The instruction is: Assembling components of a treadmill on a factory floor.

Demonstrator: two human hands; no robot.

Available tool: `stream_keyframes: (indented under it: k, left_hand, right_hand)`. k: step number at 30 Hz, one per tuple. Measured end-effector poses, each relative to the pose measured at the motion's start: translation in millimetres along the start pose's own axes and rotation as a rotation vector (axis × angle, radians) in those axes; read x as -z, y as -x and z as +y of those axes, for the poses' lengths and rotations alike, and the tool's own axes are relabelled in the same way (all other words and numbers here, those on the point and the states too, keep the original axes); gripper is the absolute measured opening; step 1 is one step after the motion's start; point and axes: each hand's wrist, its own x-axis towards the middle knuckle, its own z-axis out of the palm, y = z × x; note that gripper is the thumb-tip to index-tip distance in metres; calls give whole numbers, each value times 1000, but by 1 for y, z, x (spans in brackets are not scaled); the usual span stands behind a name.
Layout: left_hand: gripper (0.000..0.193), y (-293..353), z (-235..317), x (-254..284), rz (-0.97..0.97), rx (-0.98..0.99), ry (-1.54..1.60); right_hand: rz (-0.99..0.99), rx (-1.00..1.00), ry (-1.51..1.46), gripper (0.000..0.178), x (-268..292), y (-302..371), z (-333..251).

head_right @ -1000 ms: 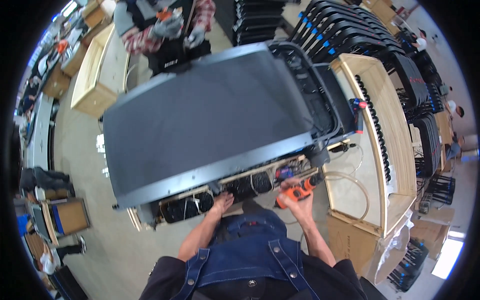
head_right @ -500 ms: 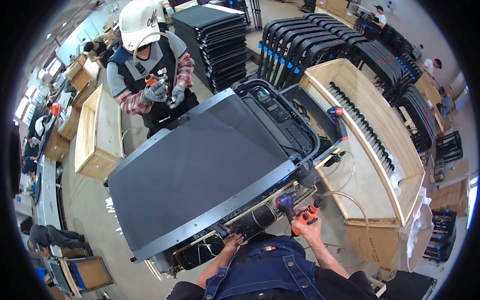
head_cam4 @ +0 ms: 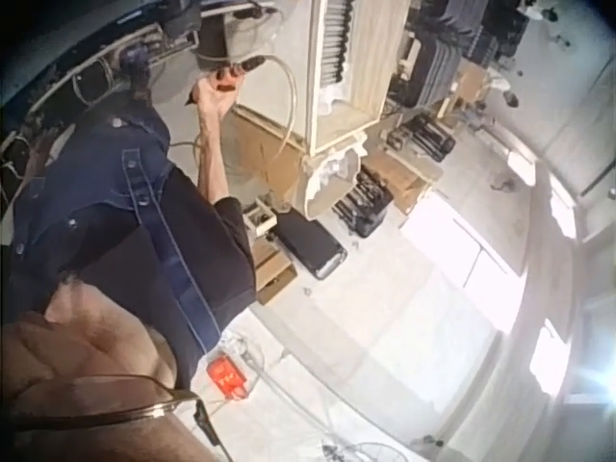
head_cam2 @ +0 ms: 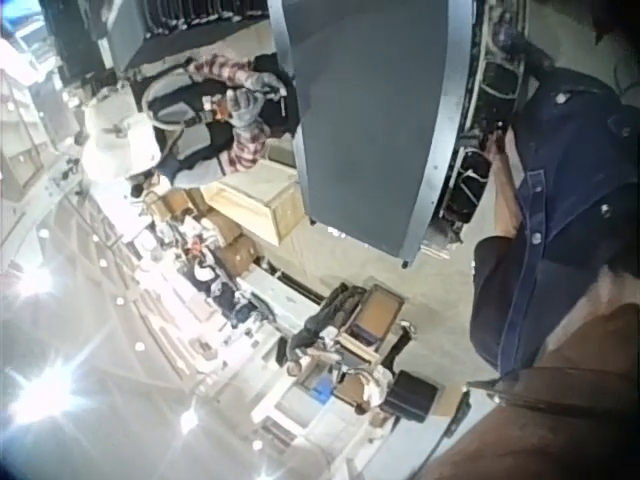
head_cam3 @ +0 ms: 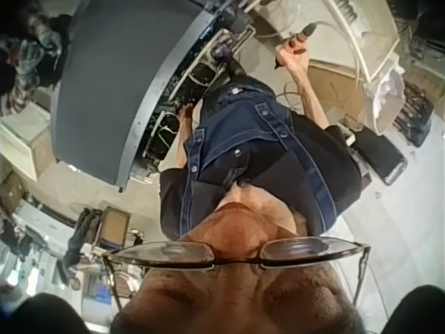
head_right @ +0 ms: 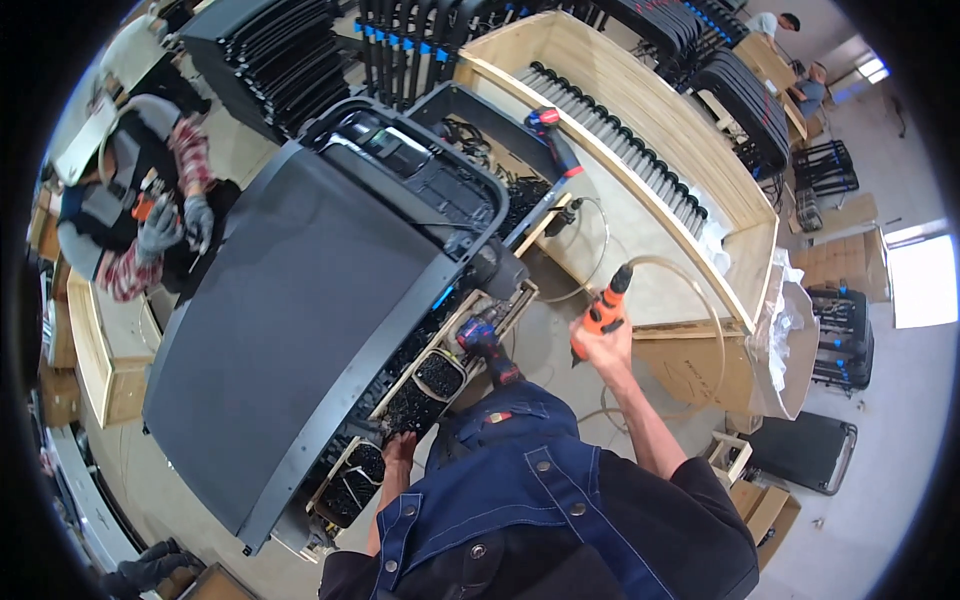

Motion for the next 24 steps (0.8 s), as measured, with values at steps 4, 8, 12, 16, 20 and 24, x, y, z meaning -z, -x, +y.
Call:
stream_keyframes:
  k: [4,8,12,16,20,24]
  left_hand:
    - [7,22,8,-13,-43,-553,-411]
    - [8,76,2,-76,185,-67,-167]
    - [7,130,-24,-122,129,-54,36]
    - [40,206,-68,-185,49,-5,-23]
    - [46,262,-112,-230,48,62,-193]
    - [45,280,-121,-229,-108,-76,-901]
  right_hand:
    - [-5,4,-71,41,22,-81,-9]
    - [-11,-16,-237,36,12,-167,34]
    - [-369,-19,3,35,-33,-235,127]
    - [-541,130,194,41,-72,-264,221]
    - [-574,92,361,43,-82,-272,278]
    - [-605,25,429,42,-72,-268,248]
